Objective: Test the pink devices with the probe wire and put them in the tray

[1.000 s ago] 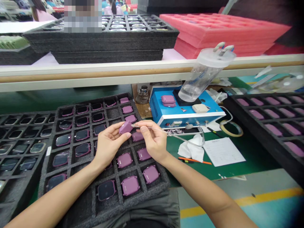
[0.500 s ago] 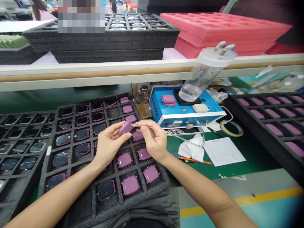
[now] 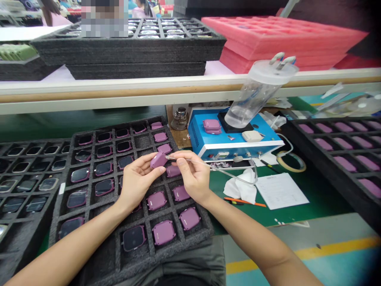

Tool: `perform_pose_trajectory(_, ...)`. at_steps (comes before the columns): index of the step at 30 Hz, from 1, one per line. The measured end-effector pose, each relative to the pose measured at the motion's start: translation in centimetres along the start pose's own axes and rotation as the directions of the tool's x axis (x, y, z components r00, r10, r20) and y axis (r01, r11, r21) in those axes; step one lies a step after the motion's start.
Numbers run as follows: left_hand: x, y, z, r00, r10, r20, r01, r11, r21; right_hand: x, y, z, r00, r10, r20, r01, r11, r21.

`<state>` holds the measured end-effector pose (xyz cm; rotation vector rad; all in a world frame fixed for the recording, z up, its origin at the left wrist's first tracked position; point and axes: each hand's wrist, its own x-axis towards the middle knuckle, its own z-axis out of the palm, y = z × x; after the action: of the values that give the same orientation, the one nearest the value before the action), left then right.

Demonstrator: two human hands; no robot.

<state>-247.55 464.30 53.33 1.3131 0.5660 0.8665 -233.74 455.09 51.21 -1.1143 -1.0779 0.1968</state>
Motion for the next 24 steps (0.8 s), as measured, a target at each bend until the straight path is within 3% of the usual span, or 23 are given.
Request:
perform_pose_trajectory(17, 0.03, -0.09, 0.01, 1.0, 0.005, 0.011, -0.005, 1.0, -0.007, 0.0, 0.15, -0.05, 1.0, -0.004, 0.004, 0.004, 1.0, -0.007)
perform_pose_trajectory(24, 0.58, 0.41, -0.3, 0.997, 0.071, -0.034, -0.066, 0.99, 0.123, -0.37, -0.13, -0.29, 0.999, -0.036, -0.027, 0.035, 0.999, -0.011)
